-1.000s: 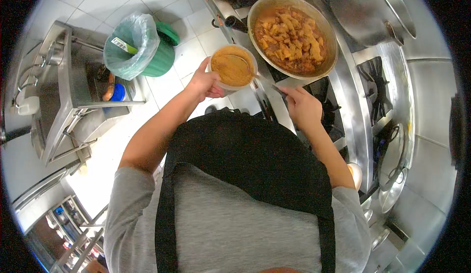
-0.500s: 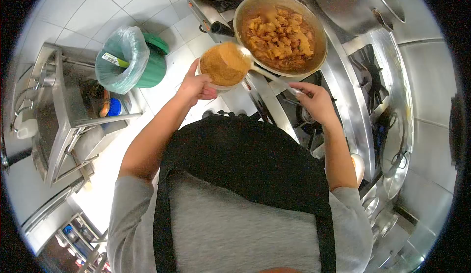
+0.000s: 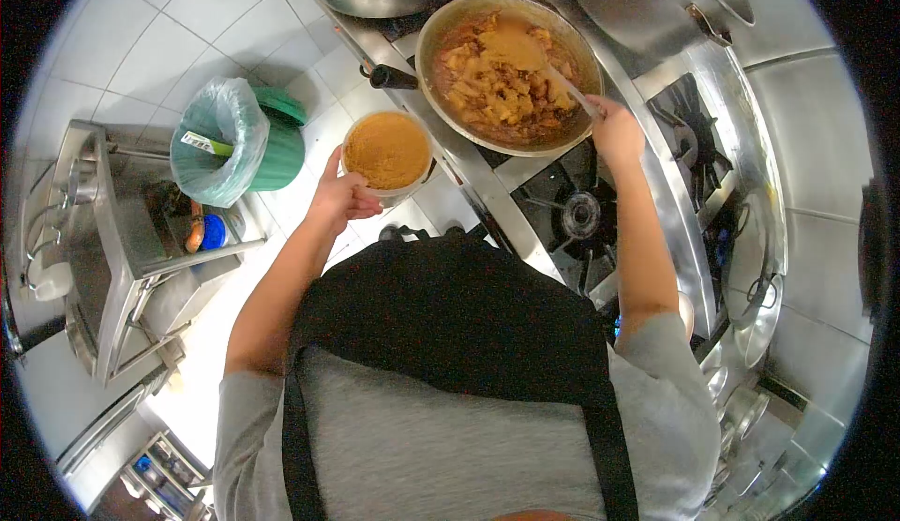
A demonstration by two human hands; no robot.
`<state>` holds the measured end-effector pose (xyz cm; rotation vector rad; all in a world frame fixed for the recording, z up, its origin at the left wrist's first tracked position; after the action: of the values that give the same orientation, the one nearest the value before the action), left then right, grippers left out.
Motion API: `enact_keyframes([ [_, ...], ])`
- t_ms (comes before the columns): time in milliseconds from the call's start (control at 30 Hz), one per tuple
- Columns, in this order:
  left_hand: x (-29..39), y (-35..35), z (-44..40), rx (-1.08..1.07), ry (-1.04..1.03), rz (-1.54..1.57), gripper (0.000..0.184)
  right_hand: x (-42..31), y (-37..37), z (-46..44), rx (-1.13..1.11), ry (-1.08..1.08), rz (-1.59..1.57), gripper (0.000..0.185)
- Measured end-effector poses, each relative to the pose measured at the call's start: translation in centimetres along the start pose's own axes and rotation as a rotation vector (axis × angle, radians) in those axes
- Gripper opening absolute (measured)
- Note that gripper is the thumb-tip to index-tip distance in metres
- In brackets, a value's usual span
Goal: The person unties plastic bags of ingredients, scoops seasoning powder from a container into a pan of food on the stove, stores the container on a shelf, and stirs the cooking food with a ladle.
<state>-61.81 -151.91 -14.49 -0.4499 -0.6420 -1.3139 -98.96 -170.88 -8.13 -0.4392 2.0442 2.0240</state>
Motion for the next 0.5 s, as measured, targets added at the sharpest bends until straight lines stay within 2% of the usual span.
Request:
enact_keyframes([
  [100, 0.2, 0.4, 0.1, 0.021, 0.005, -0.002, 0.083, 1.2, -1.0, -3.1, 0.041, 0.035, 0.073, 0.04],
  [300, -0.7, 0.9, 1.2, 0.068, -0.014, 0.06, 0.081, 5.6, 0.6, -4.2, 0.051, 0.102, 0.21, 0.037],
  [400, -1.0, 0.8, 2.7, 0.089, -0.033, 0.08, 0.078, 7.1, 0.5, -4.8, 0.039, 0.039, 0.242, 0.039],
  [500, -2.0, 1.5, 3.9, 0.08, -0.055, 0.142, 0.076, 7.0, -0.8, -5.6, -0.076, 0.023, 0.362, 0.042],
])
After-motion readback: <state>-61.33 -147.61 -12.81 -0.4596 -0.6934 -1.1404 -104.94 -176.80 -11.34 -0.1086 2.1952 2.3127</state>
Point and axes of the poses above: each hand's wrist, its own z-axis away from the middle knuckle, its own y-axis out of the back of the hand, x = y × z, the point moved 2 cm from there along -z, towards the middle knuckle, and after that the axes turned 11 degrees about -z, right-handed, at the moved point
